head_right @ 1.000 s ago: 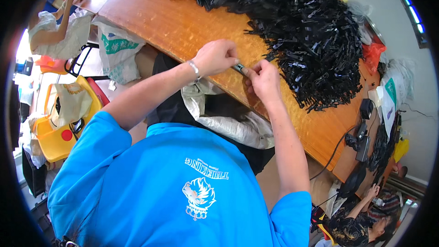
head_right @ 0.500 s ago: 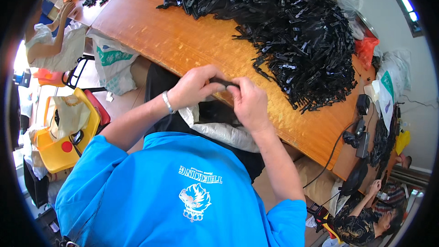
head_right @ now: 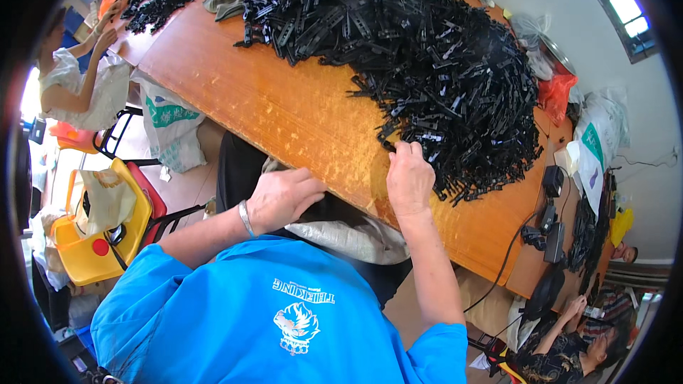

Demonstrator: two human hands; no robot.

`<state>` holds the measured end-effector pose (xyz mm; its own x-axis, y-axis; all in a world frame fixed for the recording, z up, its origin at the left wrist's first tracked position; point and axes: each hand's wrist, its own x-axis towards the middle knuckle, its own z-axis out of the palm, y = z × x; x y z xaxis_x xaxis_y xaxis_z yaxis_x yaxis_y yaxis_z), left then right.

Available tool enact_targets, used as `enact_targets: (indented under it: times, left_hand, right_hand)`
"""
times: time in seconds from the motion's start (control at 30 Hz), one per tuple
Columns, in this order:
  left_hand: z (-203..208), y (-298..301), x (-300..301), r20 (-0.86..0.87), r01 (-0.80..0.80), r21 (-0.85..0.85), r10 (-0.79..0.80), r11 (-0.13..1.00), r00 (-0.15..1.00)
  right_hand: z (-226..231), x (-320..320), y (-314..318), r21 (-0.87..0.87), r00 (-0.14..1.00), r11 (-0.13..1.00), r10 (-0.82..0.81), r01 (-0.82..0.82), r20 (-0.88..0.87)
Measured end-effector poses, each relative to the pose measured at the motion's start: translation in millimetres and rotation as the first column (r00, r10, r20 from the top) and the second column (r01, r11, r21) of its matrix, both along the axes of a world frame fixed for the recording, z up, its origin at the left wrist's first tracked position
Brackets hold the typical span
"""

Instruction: The person assembles plastic components by taking pieces from a pile on a table, snapping them together by hand, and dropping the assembled parts into a bag.

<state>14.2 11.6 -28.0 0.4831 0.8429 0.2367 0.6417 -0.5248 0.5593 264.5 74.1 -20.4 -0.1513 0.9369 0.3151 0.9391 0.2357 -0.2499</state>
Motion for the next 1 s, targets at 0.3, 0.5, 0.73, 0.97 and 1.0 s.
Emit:
enact_targets:
  times: [0.3,0.5,0.73,0.97,1.0]
  left_hand:
    - [1.3,178.3,28.9,0.073,-0.159,0.366,0.143,0.917,0.987]
    - [-3.7,213.4,42.4,-0.074,-0.040,0.335,0.068,0.942,0.995]
    - [-5.5,220.0,40.8,-0.129,-0.028,0.308,0.070,0.951,0.989]
    - [-2.9,195.5,15.0,-0.130,-0.029,0.322,0.075,0.946,0.989]
    - [-3.6,191.7,10.4,-0.121,-0.034,0.318,0.076,0.947,0.990]
  right_hand:
    - [-9.3,-20.6,18.0,0.075,0.994,0.995,0.075,-0.069,-0.077]
    - [-17.5,-39.5,26.8,0.089,0.983,0.989,0.126,-0.115,-0.132]
    - [-19.3,-57.1,39.3,0.074,0.978,0.983,0.173,-0.166,-0.114]
    - [-20.5,-63.9,28.7,0.053,0.961,0.975,0.223,-0.217,-0.166]
    - [-20.6,-66.8,28.0,0.051,0.958,0.972,0.233,-0.228,-0.167]
